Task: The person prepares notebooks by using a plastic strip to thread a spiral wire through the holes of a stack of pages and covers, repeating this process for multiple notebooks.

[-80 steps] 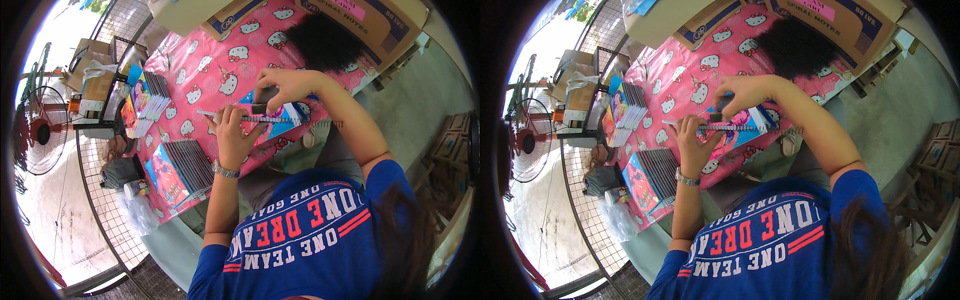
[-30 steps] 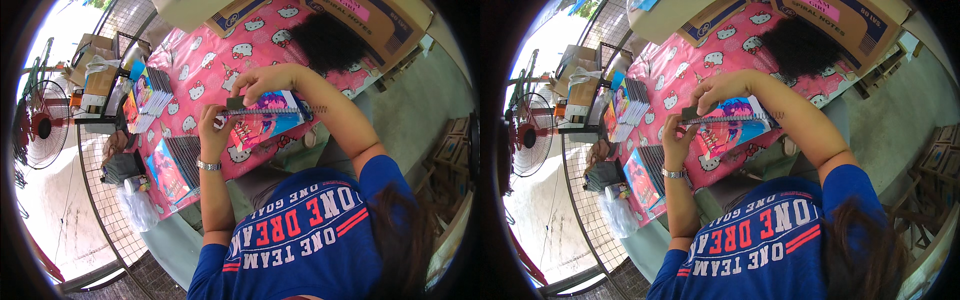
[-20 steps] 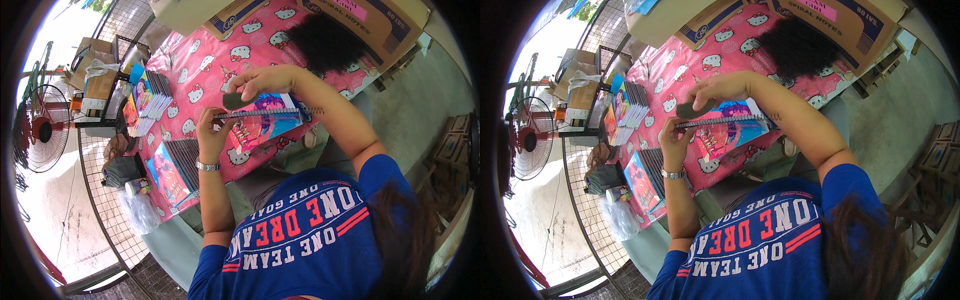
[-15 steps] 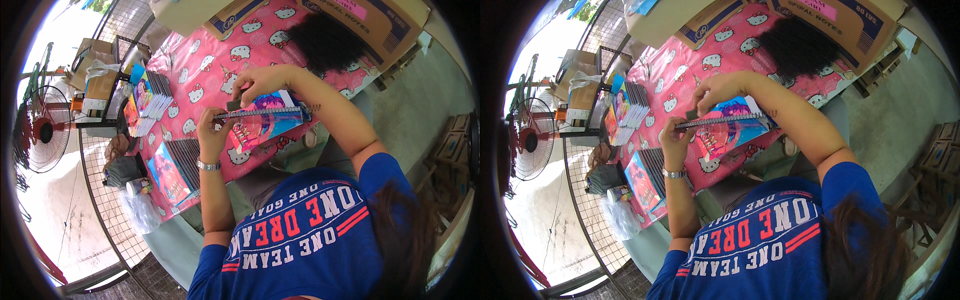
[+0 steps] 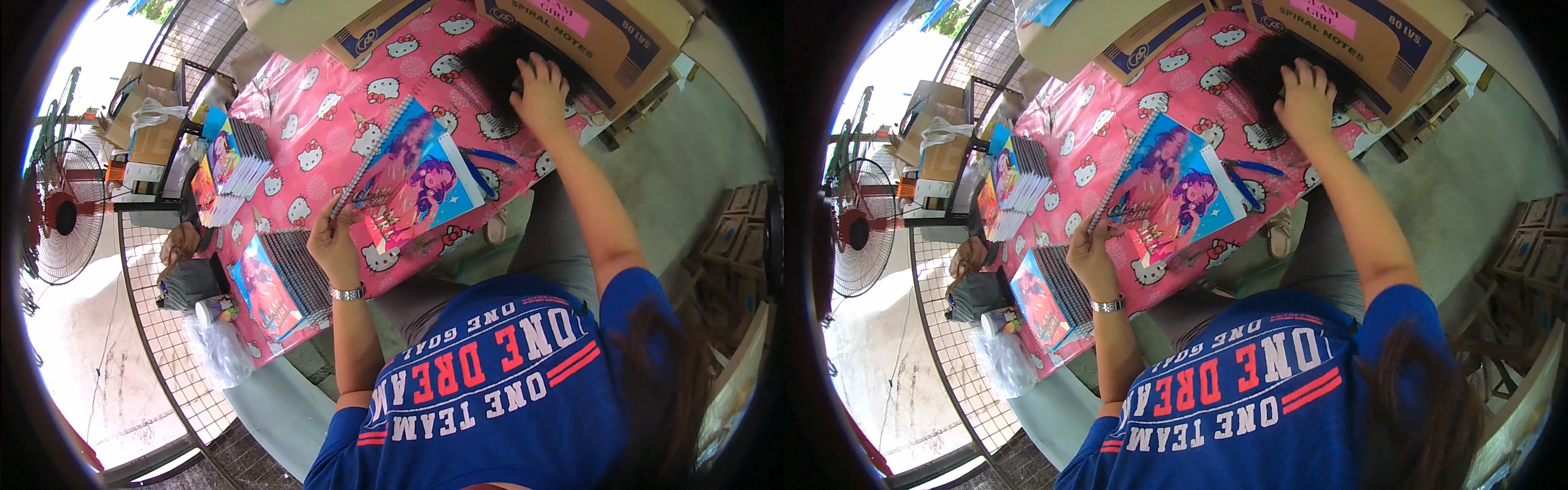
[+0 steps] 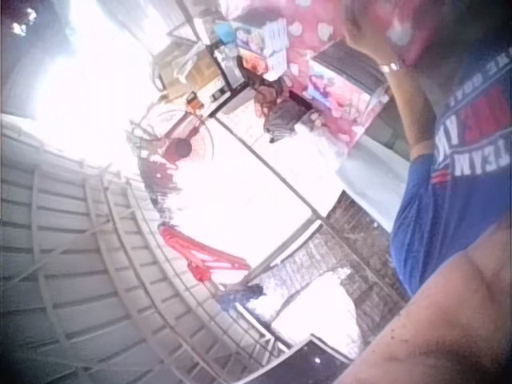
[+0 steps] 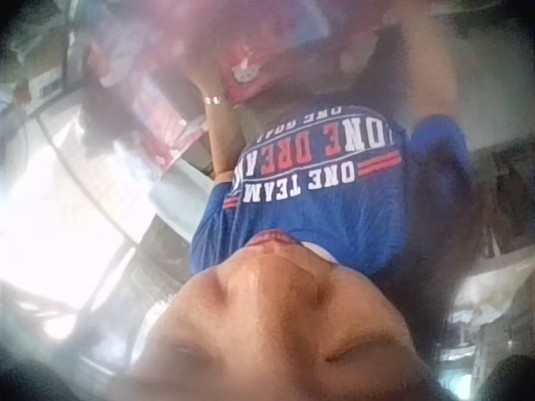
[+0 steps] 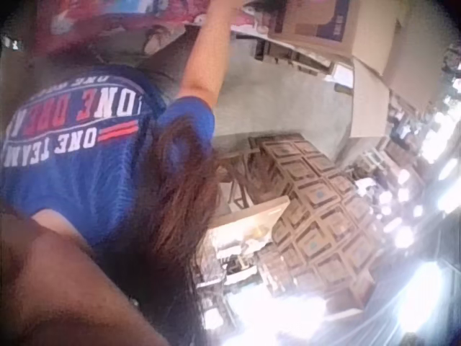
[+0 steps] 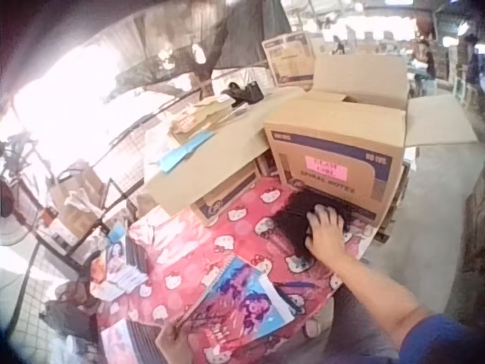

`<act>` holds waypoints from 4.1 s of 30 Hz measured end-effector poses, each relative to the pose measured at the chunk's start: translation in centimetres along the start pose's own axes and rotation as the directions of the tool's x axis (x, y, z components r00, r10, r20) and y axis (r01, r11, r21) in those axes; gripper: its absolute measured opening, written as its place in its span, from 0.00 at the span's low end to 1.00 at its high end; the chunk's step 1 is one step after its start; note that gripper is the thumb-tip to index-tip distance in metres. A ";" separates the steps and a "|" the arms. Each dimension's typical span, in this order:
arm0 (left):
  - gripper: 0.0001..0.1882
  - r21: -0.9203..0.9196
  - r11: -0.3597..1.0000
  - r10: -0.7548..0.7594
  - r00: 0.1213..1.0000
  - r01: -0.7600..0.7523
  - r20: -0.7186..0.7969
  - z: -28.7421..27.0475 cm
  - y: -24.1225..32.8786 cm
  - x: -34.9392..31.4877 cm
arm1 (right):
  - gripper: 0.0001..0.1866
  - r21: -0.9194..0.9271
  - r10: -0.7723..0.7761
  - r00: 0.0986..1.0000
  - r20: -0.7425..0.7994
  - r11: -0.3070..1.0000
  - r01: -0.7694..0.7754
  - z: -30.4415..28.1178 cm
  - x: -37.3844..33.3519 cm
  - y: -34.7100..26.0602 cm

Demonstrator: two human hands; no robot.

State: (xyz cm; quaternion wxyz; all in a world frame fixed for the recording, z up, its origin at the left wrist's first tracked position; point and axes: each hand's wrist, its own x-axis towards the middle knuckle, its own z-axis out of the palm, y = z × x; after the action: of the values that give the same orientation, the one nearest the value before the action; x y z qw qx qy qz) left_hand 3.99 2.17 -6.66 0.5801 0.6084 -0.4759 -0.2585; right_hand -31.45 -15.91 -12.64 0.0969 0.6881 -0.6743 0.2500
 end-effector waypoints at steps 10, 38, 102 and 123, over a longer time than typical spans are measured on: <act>0.15 0.119 0.979 0.175 0.981 -0.165 -0.082 2.5 -0.3 -0.4 | 0.37 0.399 -0.205 0.906 0.370 0.916 0.044 -0.8 -11.9 -4.0; 0.08 0.057 0.992 0.123 0.969 -0.114 -0.213 -3.8 5.0 0.5 | 0.31 0.947 -0.524 0.804 0.281 0.288 -0.143 -9.2 -9.2 -12.6; 0.15 0.618 0.446 0.307 0.759 -0.648 0.574 5.8 5.3 1.4 | 0.31 0.762 -0.106 0.760 0.641 -0.025 -0.647 -8.0 -10.6 -8.0; 0.09 0.383 0.495 0.374 0.589 -0.780 0.717 6.0 5.9 2.9 | 0.15 0.897 -0.490 0.867 0.094 0.419 0.140 -10.0 -5.1 -8.9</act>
State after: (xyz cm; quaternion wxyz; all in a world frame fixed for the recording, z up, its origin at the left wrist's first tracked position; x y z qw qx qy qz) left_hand -1.64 -2.35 -1.50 0.2125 0.4624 -0.8608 -0.0090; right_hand -24.70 -6.05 -4.67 -0.3364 0.7881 -0.3152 0.4078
